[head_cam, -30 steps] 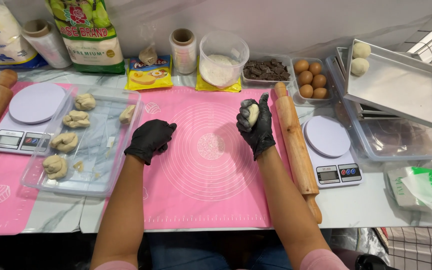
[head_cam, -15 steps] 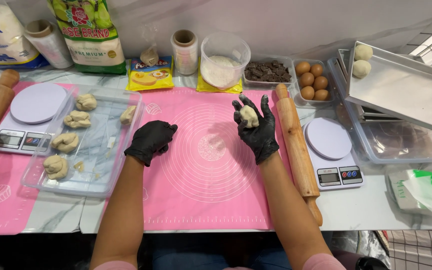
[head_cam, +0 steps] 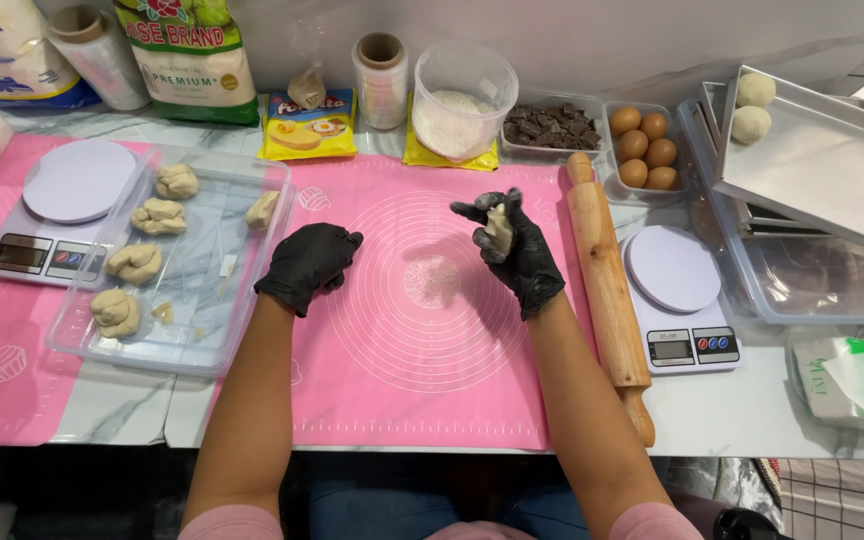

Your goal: The person flattens a dough ball on a pink mat, rolls it into a thin circle using a rolling pin, places a piece of chocolate in the center, and folds the dough to enclose the filling.

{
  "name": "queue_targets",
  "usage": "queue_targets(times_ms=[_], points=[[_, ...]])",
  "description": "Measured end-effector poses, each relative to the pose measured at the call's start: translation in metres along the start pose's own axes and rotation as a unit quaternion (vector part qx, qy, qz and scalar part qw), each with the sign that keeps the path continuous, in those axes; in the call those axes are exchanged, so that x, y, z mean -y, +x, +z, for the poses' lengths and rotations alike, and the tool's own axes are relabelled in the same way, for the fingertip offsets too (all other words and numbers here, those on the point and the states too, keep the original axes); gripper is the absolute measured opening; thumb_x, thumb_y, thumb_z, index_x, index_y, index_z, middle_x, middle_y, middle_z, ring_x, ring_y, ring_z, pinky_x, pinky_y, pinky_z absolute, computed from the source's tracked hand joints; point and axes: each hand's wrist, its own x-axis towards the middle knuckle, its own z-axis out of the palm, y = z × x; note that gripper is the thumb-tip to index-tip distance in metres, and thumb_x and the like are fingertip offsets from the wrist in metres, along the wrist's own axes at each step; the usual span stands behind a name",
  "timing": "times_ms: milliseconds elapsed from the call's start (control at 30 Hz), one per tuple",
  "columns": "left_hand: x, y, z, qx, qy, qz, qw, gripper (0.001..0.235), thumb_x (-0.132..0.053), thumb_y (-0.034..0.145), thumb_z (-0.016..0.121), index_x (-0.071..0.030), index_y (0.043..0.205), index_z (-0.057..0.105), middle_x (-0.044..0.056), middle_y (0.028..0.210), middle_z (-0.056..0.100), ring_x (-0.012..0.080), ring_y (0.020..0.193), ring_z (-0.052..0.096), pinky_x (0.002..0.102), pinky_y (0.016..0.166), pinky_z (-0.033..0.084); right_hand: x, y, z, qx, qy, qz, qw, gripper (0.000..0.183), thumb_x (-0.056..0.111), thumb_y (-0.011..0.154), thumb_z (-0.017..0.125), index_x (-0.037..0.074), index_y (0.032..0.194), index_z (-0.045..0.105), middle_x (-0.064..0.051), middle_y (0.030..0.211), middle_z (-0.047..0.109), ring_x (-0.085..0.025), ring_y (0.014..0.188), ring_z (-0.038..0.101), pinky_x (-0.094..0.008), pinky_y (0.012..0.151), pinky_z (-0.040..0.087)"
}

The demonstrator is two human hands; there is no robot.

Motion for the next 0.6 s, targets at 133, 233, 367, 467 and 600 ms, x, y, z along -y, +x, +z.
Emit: queue_targets(times_ms=[133, 233, 367, 467, 600], points=[[0.003, -0.001, 0.003, -0.015, -0.003, 0.007, 1.0, 0.038, -0.04, 0.091, 0.051, -0.014, 0.076, 0.074, 0.003, 0.05, 0.066, 0.0269, 0.063, 0.073, 0.038, 0.078, 0.052, -0.001, -0.003, 0.014, -0.03, -0.14, -0.021, 0.989, 0.043, 0.01, 0.095, 0.067, 0.003, 0.136, 0.055, -0.027, 0.126, 0.068, -0.013, 0.06, 0.061, -0.013, 0.042, 0.039], [0.003, -0.001, 0.002, -0.007, -0.016, 0.021, 1.0, 0.047, -0.046, 0.096, 0.047, -0.012, 0.078, 0.074, 0.005, 0.055, 0.069, 0.0274, 0.065, 0.073, 0.038, 0.08, 0.052, -0.004, 0.006, 0.001, -0.042, -0.147, -0.023, 0.988, 0.044, 0.005, 0.095, 0.066, 0.001, 0.138, 0.056, -0.031, 0.122, 0.068, -0.014, 0.055, 0.06, -0.015, 0.038, 0.041], [0.003, 0.0, 0.001, -0.005, 0.001, 0.015, 1.0, 0.042, -0.042, 0.093, 0.049, -0.012, 0.075, 0.074, 0.004, 0.053, 0.068, 0.0279, 0.066, 0.074, 0.039, 0.079, 0.052, 0.001, 0.012, -0.015, 0.076, -0.014, -0.008, 0.997, 0.06, 0.034, 0.101, 0.062, 0.0, 0.148, 0.047, -0.035, 0.138, 0.054, -0.038, 0.089, 0.061, -0.04, 0.068, 0.05], [0.002, 0.0, 0.0, -0.002, -0.002, 0.01, 1.0, 0.044, -0.043, 0.094, 0.049, -0.012, 0.075, 0.073, 0.004, 0.053, 0.068, 0.0275, 0.065, 0.073, 0.039, 0.079, 0.052, 0.0, 0.005, -0.009, 0.142, 0.097, 0.014, 0.985, 0.057, 0.023, 0.105, 0.05, -0.002, 0.155, 0.04, -0.038, 0.154, 0.04, -0.06, 0.125, 0.051, -0.062, 0.101, 0.048], [-0.002, -0.003, -0.004, 0.005, -0.009, 0.006, 1.0, 0.039, -0.041, 0.091, 0.052, -0.011, 0.078, 0.073, 0.004, 0.054, 0.07, 0.0235, 0.062, 0.075, 0.038, 0.077, 0.053, -0.002, 0.011, -0.011, 0.076, 0.072, 0.011, 0.994, 0.047, 0.024, 0.106, 0.056, 0.008, 0.15, 0.05, -0.024, 0.153, 0.052, -0.041, 0.108, 0.072, -0.038, 0.079, 0.064]])
